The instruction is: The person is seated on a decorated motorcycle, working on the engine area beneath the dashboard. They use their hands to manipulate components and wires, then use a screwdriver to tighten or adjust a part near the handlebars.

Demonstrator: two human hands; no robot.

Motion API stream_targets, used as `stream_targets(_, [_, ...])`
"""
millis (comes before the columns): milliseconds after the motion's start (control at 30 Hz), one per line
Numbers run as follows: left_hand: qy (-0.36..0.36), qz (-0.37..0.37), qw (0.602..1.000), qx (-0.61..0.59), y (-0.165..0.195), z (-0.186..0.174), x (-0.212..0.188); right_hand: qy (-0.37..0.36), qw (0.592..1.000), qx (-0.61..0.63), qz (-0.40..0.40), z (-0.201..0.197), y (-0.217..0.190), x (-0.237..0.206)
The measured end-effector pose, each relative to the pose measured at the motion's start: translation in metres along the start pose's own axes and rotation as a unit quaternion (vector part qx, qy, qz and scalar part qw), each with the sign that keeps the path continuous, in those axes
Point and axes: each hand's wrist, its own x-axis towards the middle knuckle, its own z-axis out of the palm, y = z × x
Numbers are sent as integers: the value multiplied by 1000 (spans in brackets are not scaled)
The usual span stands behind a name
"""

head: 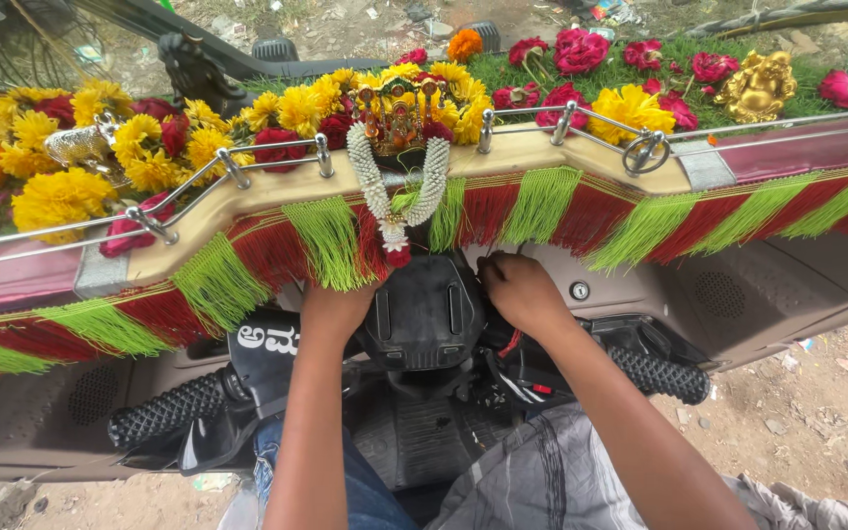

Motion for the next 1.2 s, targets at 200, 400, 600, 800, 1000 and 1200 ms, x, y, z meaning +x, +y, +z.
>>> stream_targets(200, [-28,-64,998,-9,2,0,1,-19,997,44,-55,-7,6,-12])
stream_targets(400, [-7,-28,999,-26,1,1,0,-122,983,126,58,-4,11,14])
stream_targets(600, [3,-26,999,-34,4,-1,-1,-46,968,214,120,-7,6,2])
stream_targets(800, [-9,6,1000,-16,-3,1,-1,-44,982,182,6,-14,1,-9])
stream_targets(1000, [-10,40,997,70,-11,6,0,-10,995,69,-67,2,16,1])
stream_targets(1200, [-18,-4,1000,15,-4,3,1,-45,987,-111,-103,10,28,20])
